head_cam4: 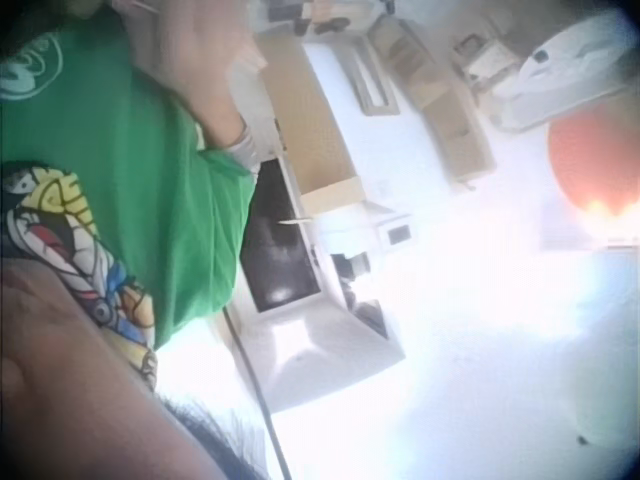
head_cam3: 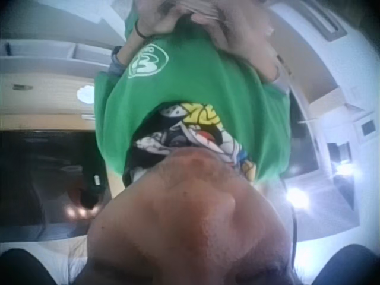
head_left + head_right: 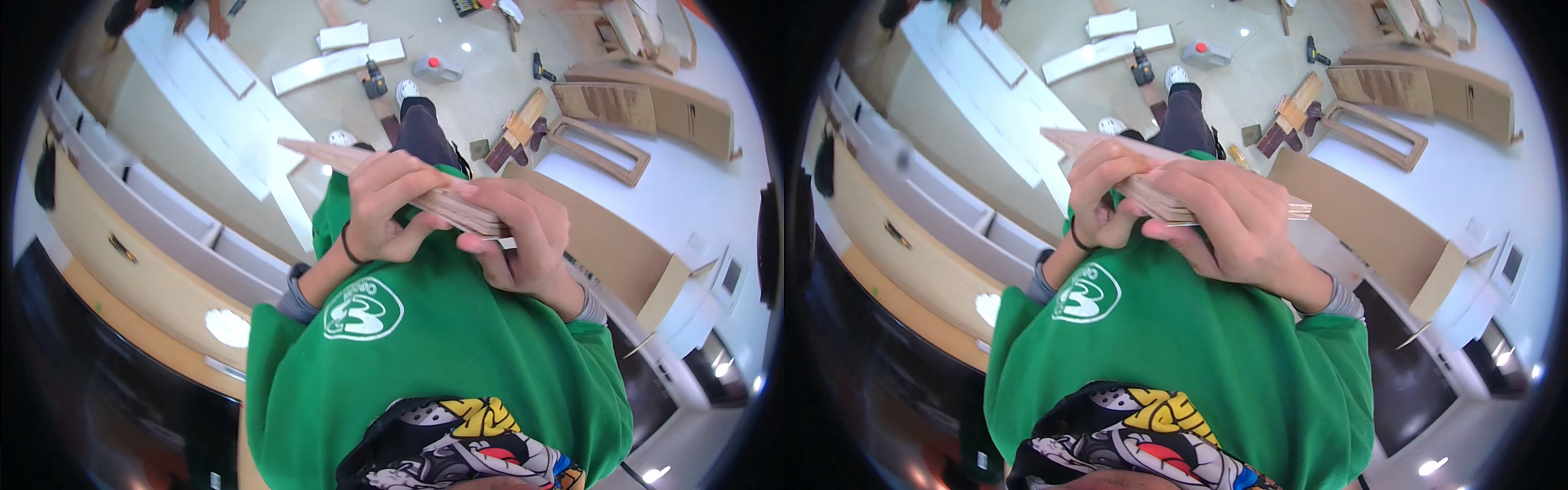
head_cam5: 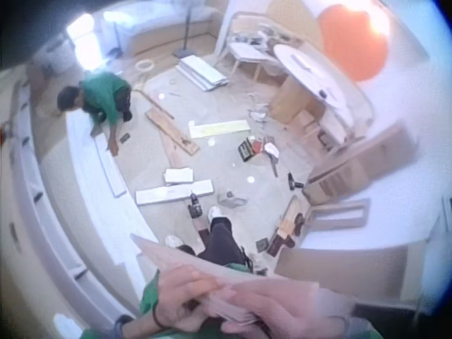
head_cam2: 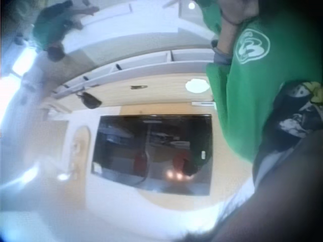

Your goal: The person sits on the floor and uses a cordless drill to drive screws into wooden panels. They handle multiple wood pieces, align them, and fasten them together. The person also picks up and sets aside a white rectangular panel and a plastic bottle during the process.

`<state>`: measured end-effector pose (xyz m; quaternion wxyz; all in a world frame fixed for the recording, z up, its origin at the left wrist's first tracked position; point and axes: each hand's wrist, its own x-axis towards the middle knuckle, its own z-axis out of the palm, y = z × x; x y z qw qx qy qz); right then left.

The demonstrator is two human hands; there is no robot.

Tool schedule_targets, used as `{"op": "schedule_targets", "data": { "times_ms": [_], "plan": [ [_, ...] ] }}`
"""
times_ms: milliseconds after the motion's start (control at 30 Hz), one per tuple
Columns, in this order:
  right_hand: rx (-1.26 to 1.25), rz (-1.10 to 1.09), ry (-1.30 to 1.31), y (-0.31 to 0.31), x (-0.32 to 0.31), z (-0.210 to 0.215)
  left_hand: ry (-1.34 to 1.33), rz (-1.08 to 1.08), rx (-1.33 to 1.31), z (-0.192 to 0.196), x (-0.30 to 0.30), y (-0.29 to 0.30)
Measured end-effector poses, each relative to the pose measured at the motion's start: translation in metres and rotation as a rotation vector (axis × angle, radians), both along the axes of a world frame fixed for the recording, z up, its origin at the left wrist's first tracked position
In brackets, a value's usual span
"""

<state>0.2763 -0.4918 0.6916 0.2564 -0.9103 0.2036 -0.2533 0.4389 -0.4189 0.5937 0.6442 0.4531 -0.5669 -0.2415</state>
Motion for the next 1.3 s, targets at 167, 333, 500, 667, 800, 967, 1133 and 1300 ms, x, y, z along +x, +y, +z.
{"op": "schedule_targets", "data": {
  "times_ms": [167, 333, 500, 667, 800, 967, 1133, 1300],
  "plan": [
    [0.153, -0.203, 0.107, -0.012, -0.016, 0.016, 0.179, -0.050, 0.084, 0.004, 0.014, -0.020],
    [0.297, -0.439, 0.154, -0.015, -0.039, 0.010, 0.098, -0.243, 0.246, 0.013, 0.003, -0.058],
    [0.412, -0.729, 0.169, -0.020, -0.082, 0.024, 0.095, -0.472, 0.168, 0.023, -0.025, -0.122],
    [0.246, -1.059, 0.199, -0.045, -0.143, 0.042, 0.049, -0.096, 0.168, -0.002, -0.049, -0.172],
    [0.120, -1.137, 0.091, -0.084, -0.201, 0.045, 0.133, -0.025, 0.485, -0.041, -0.064, -0.191],
    [0.176, -1.184, 0.037, -0.162, -0.285, 0.028, 0.244, -0.079, 0.684, -0.081, -0.146, -0.215],
    [0.224, -1.142, 0.158, -0.260, -0.370, -0.026, 0.256, -0.219, 0.771, -0.105, -0.272, -0.264],
    [0.136, -1.064, 0.308, -0.335, -0.394, -0.083, 0.495, -0.400, 0.795, -0.089, -0.392, -0.327]
  ]
}}
